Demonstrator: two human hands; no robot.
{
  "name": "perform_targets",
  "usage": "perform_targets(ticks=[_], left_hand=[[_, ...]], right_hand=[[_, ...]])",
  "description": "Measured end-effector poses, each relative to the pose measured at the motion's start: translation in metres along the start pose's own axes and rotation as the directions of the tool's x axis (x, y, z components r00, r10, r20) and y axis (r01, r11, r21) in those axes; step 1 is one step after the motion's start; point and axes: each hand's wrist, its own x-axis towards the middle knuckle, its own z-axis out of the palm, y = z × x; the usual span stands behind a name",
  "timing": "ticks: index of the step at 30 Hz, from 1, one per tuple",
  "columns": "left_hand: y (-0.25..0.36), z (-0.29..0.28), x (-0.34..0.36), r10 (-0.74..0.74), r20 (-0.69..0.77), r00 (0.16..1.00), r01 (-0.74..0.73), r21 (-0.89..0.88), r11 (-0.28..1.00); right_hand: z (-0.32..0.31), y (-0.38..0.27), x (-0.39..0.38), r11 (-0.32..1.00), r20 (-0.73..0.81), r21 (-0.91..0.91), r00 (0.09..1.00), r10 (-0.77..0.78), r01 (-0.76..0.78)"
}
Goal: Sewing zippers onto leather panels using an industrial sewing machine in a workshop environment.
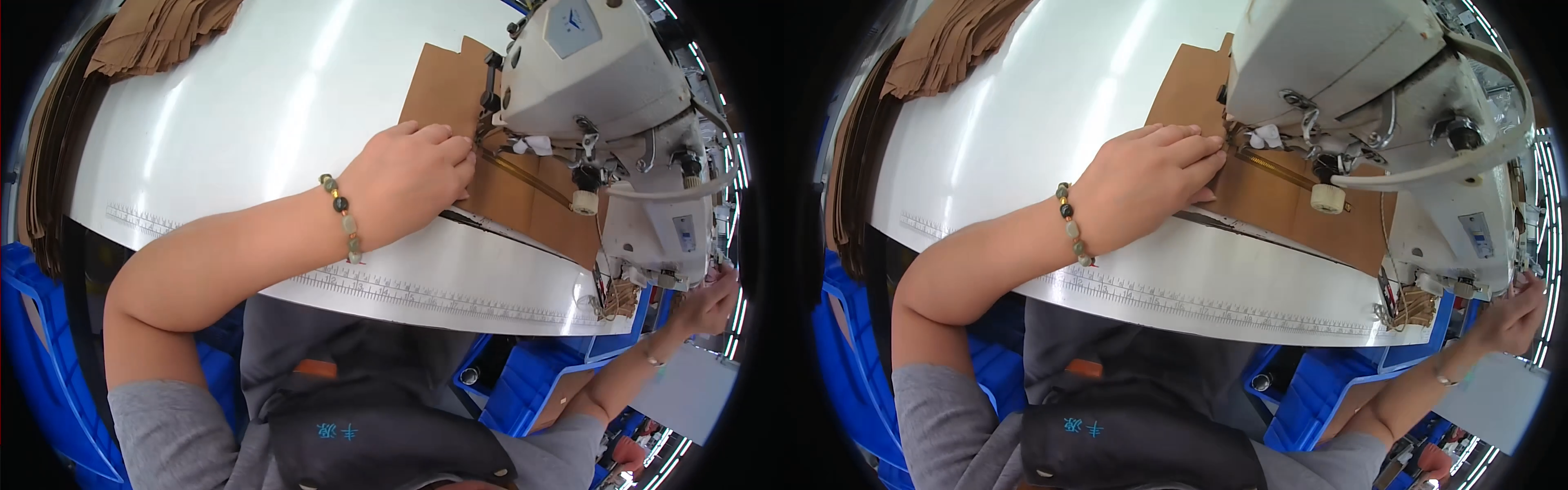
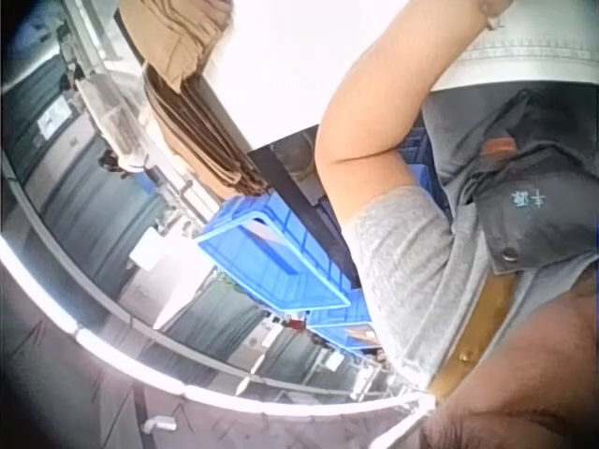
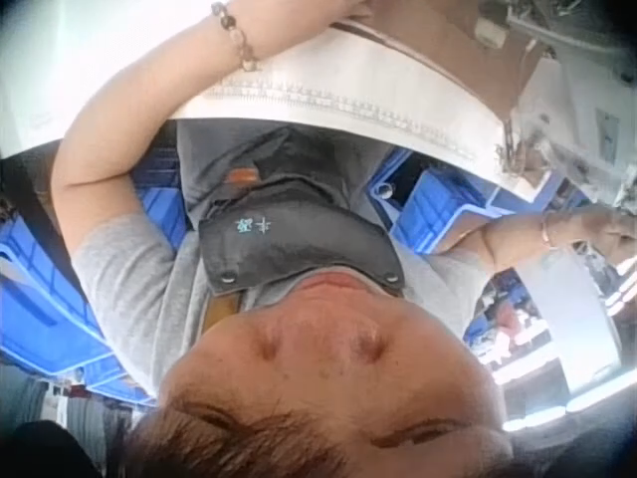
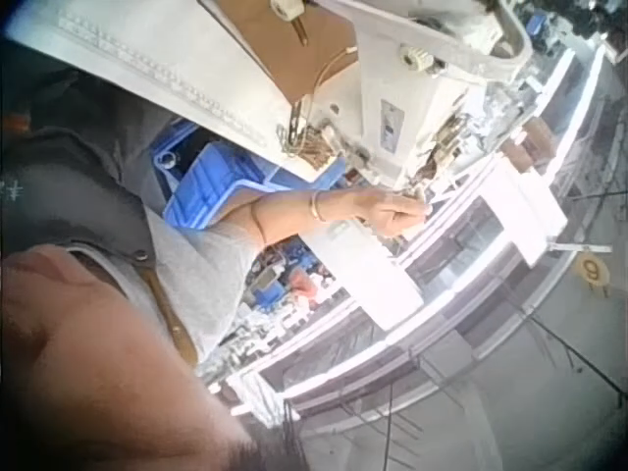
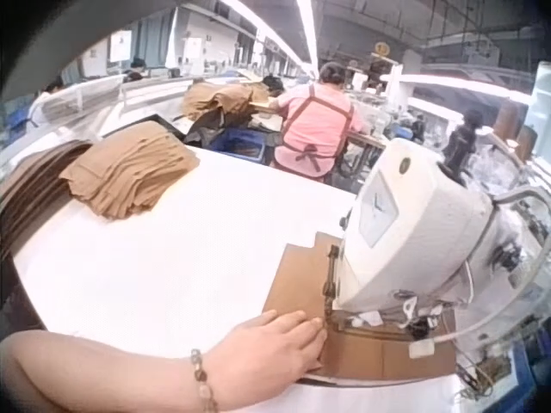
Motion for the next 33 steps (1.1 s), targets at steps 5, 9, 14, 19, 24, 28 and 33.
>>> perform_targets(ticks=[5, 9, 14, 19, 24, 28, 33], left_hand=[[-0.001, 0.000, -0.001, -0.015, 0.036, 0.999, 0.015, -0.012, 1.000], [-0.001, 0.000, -0.001, -0.036, 0.024, 0.999, 0.037, -0.028, 0.999], [-0.001, 0.001, 0.001, -0.025, 0.073, 0.997, 0.025, 0.007, 1.000], [-0.001, -0.001, 0.001, -0.032, 0.081, 0.996, 0.032, -0.005, 0.999], [-0.001, 0.001, 0.001, -0.051, 0.091, 0.995, 0.050, 0.015, 0.999], [-0.002, 0.001, 0.001, -0.042, 0.060, 0.997, 0.043, -0.013, 0.999], [-0.002, 0.001, 0.002, -0.045, 0.073, 0.996, 0.047, -0.024, 0.999]], right_hand=[[-0.034, 0.270, 0.056, 0.836, 0.387, -0.545, 0.904, 0.181, 0.066], [-0.046, 0.333, -0.032, 0.835, 0.318, -0.221, 0.772, 0.550, -0.504], [-0.052, 0.284, -0.097, 0.748, 0.086, 0.111, 0.756, 0.649, -0.655], [-0.050, 0.250, -0.037, 0.597, 0.148, 0.022, 0.593, 0.791, -0.802], [-0.030, 0.234, -0.028, 0.395, 0.159, -0.005, 0.390, 0.907, -0.919], [-0.028, 0.246, -0.062, 0.410, 0.186, 0.238, 0.456, 0.870, -0.880], [-0.036, 0.295, -0.079, 0.545, 0.223, 0.220, 0.586, 0.779, -0.809]])
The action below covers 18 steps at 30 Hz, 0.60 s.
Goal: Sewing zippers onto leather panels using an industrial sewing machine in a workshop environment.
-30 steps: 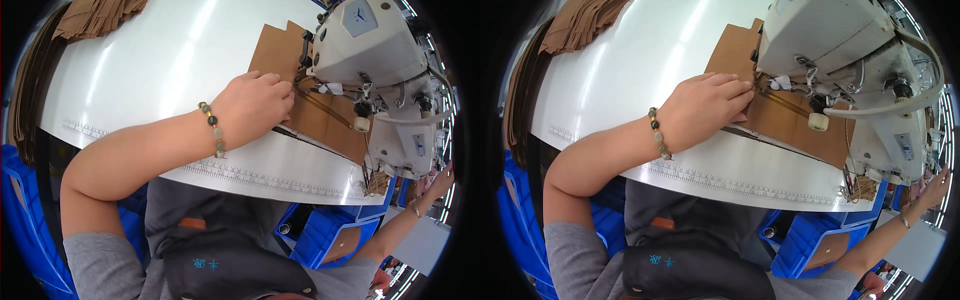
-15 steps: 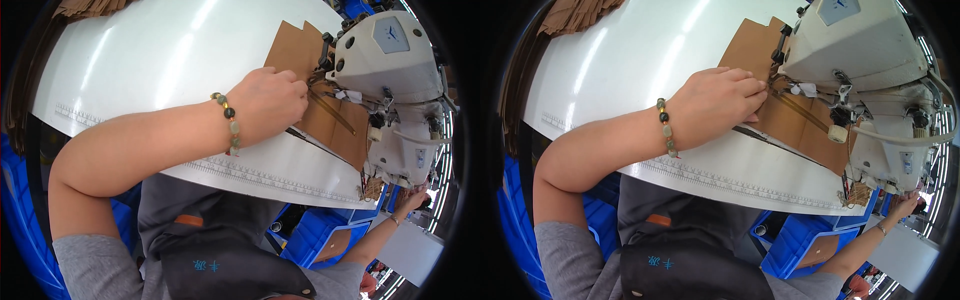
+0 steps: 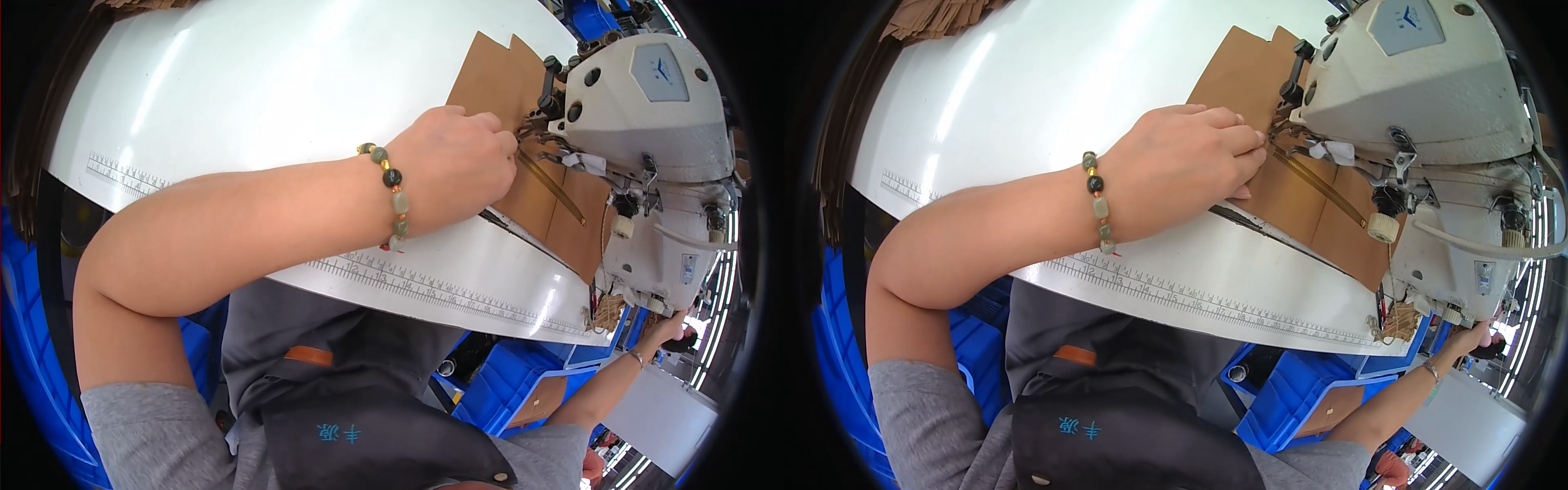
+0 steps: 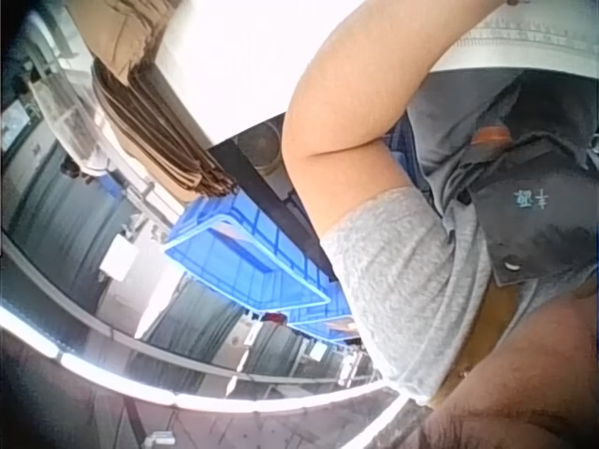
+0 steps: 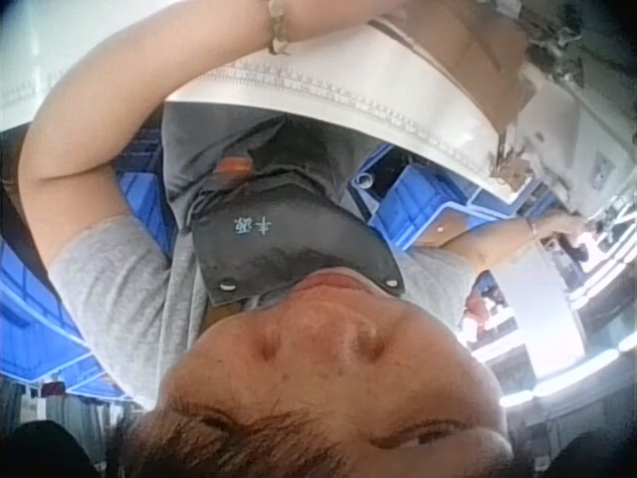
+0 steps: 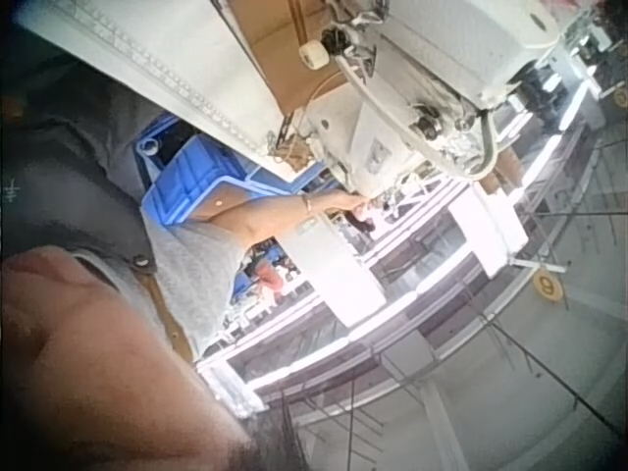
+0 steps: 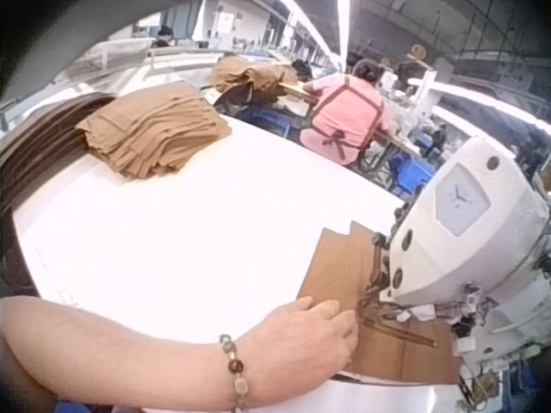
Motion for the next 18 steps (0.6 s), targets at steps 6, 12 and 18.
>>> perform_targets(ticks=[6, 12, 18], left_hand=[[-0.001, -0.001, -0.001, 0.008, -0.006, 1.000, -0.007, 0.012, 1.000], [-0.002, -0.003, -0.001, 0.029, -0.022, 0.999, -0.030, -0.018, 0.999], [-0.001, -0.008, 0.002, 0.083, -0.100, 0.992, -0.082, 0.023, 0.996]], right_hand=[[0.006, 0.035, -0.006, 0.996, -0.075, 0.072, 0.996, -0.045, 0.051], [0.051, 0.012, -0.072, 0.942, -0.096, 0.334, 0.995, 0.013, 0.020], [0.078, -0.089, -0.204, 0.807, -0.287, -0.366, 0.768, -0.572, 0.463]])
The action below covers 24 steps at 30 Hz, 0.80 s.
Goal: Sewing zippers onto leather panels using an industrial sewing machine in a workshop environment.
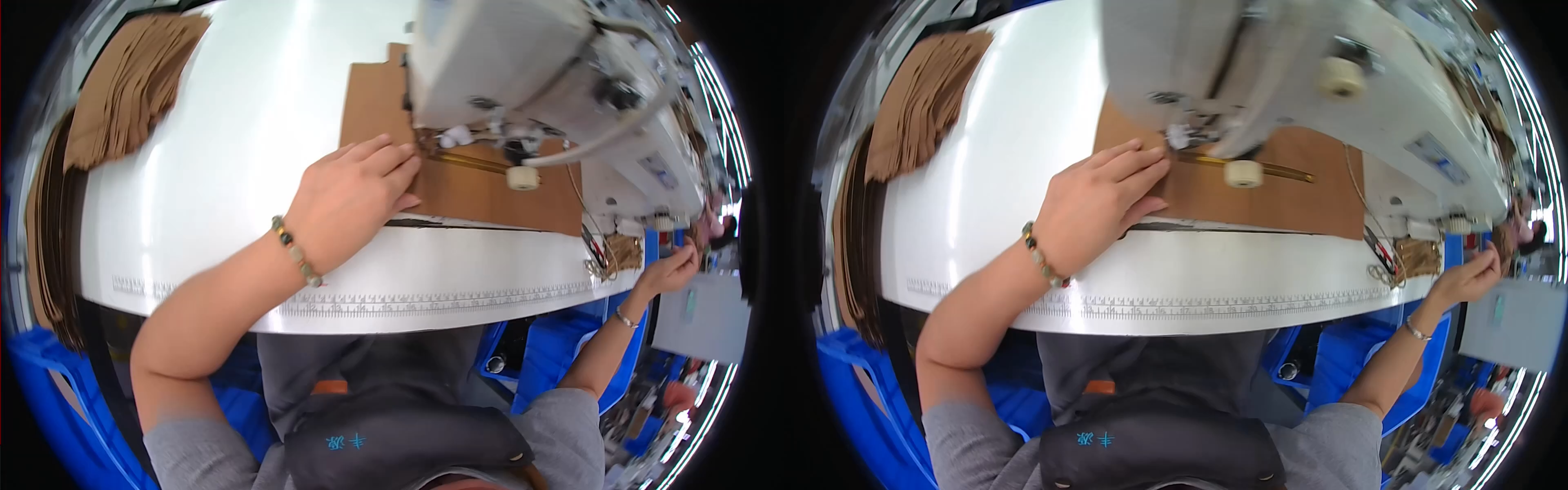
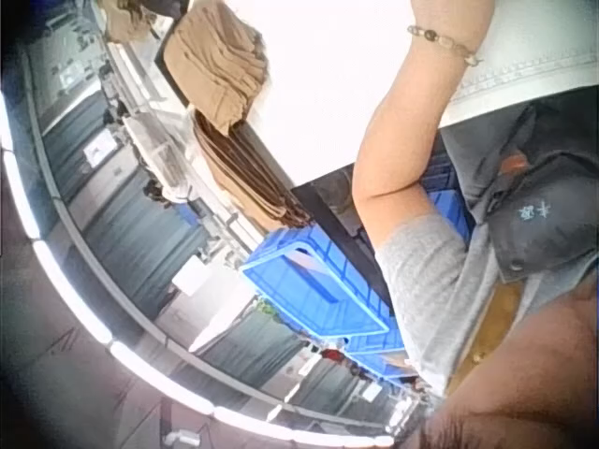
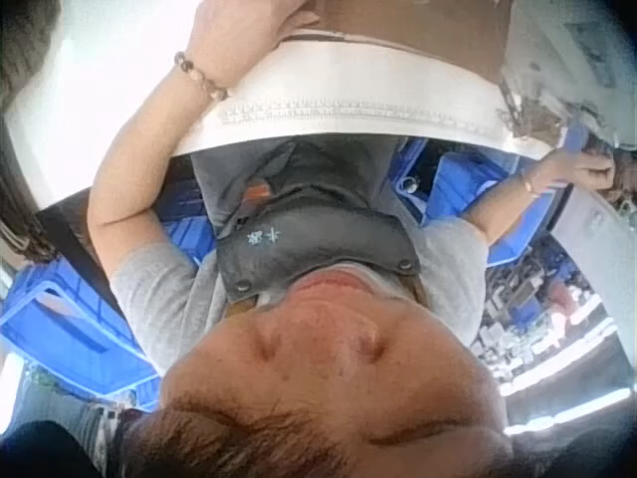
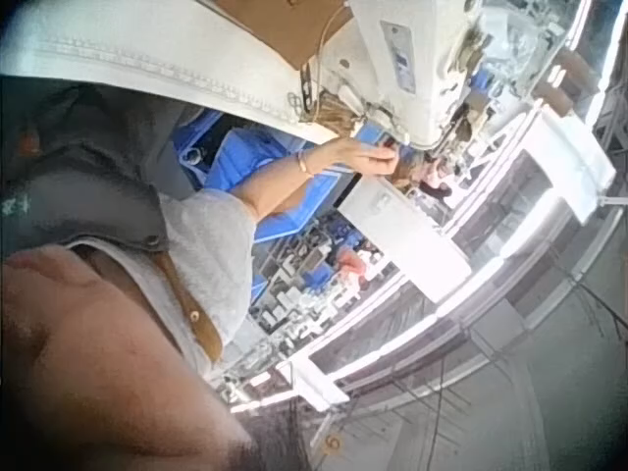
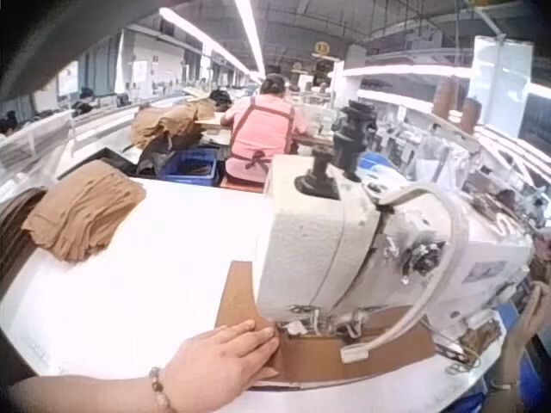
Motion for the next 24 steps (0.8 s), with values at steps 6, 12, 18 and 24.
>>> perform_targets(ticks=[6, 12, 18, 24], left_hand=[[0.005, -0.006, 0.006, -0.059, 0.047, 0.997, 0.058, 0.018, 0.998], [0.008, -0.008, 0.007, -0.053, 0.044, 0.998, 0.051, 0.045, 0.998], [0.006, -0.013, 0.007, -0.026, 0.078, 0.997, 0.023, 0.035, 0.999], [0.011, -0.010, 0.007, 0.008, 0.096, 0.995, -0.021, 0.132, 0.991]], right_hand=[[-0.010, -0.130, -0.063, 0.838, 0.834, 0.328, 0.283, -0.474, 0.436], [0.018, -0.155, -0.060, 0.698, 0.751, 0.281, 0.302, -0.587, 0.658], [0.023, -0.149, -0.053, 0.716, 0.561, 0.310, 0.489, -0.669, 0.625], [0.034, -0.154, -0.068, 0.816, 0.630, 0.411, 0.520, -0.577, 0.408]])
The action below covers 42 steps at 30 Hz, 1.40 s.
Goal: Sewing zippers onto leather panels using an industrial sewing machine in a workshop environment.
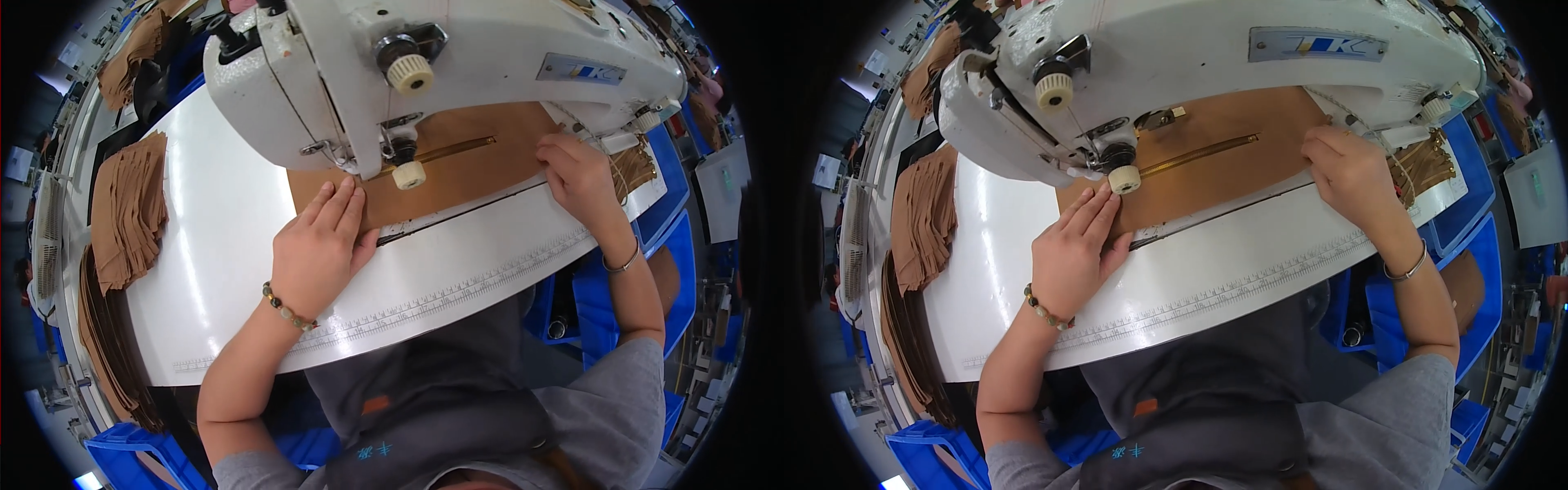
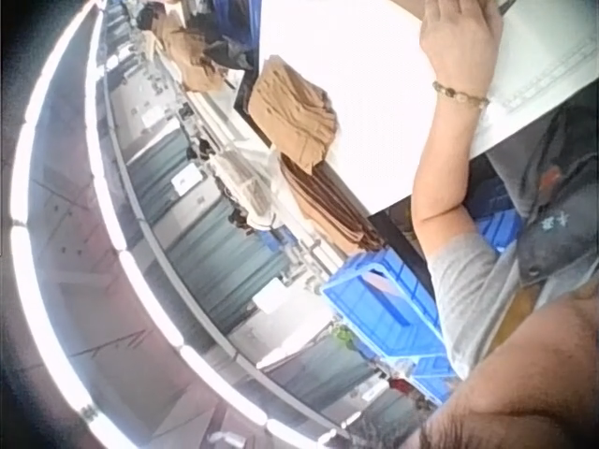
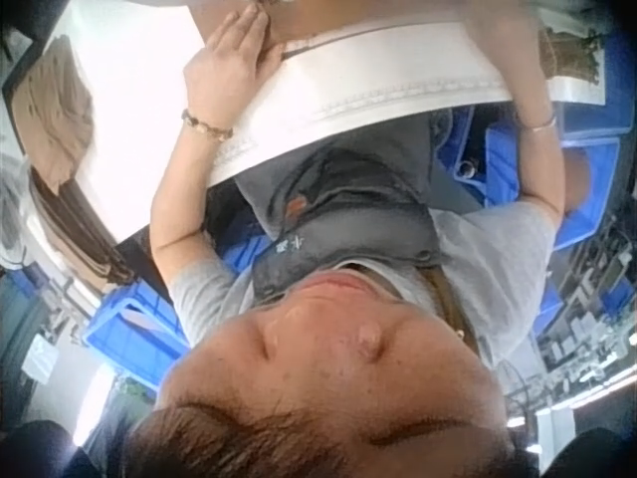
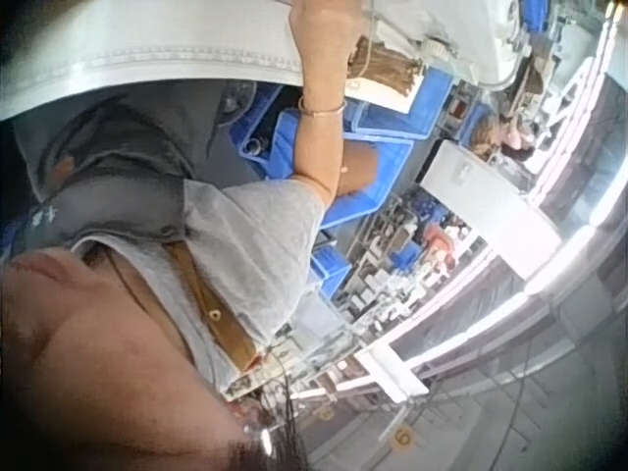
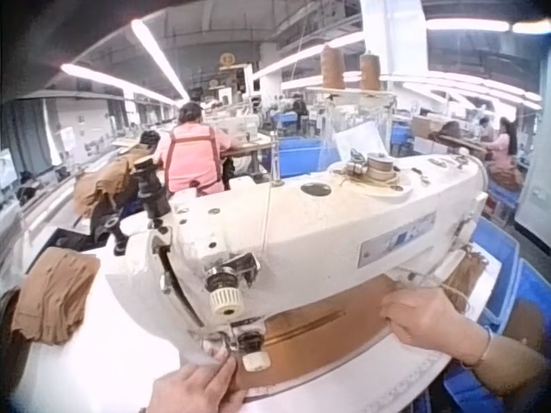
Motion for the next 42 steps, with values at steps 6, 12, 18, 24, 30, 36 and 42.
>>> perform_targets(ticks=[6, 12, 18, 24, 30, 36, 42], left_hand=[[-0.012, -0.001, 0.013, -0.152, 0.000, 0.988, 0.151, -0.119, 0.981], [-0.011, -0.001, 0.014, -0.134, -0.081, 0.988, 0.116, -0.196, 0.974], [-0.007, 0.000, 0.008, -0.095, -0.089, 0.992, 0.077, -0.187, 0.979], [0.000, 0.001, 0.001, -0.031, -0.022, 0.999, 0.028, -0.124, 0.992], [0.001, 0.000, 0.000, -0.051, -0.025, 0.998, 0.047, -0.135, 0.990], [-0.002, -0.001, 0.002, -0.022, -0.043, 0.999, 0.016, -0.141, 0.990], [-0.003, -0.001, 0.004, -0.002, -0.033, 0.999, -0.003, -0.143, 0.990]], right_hand=[[-0.003, 0.008, 0.016, 0.979, 0.026, 0.063, 0.981, 0.193, -0.194], [-0.001, 0.008, 0.025, 0.983, -0.029, 0.053, 0.983, 0.180, -0.178], [-0.006, 0.005, 0.023, 0.982, 0.159, -0.022, 0.969, 0.191, -0.190], [0.003, -0.038, 0.033, 0.985, 0.178, -0.168, 0.981, 0.081, -0.051], [0.064, -0.089, 0.067, 0.960, 0.055, 0.222, 0.980, -0.189, 0.173], [0.085, -0.099, 0.072, 0.956, 0.034, 0.251, 0.985, -0.167, 0.153], [0.083, -0.098, 0.071, 0.965, 0.074, 0.127, 0.968, -0.240, 0.230]])
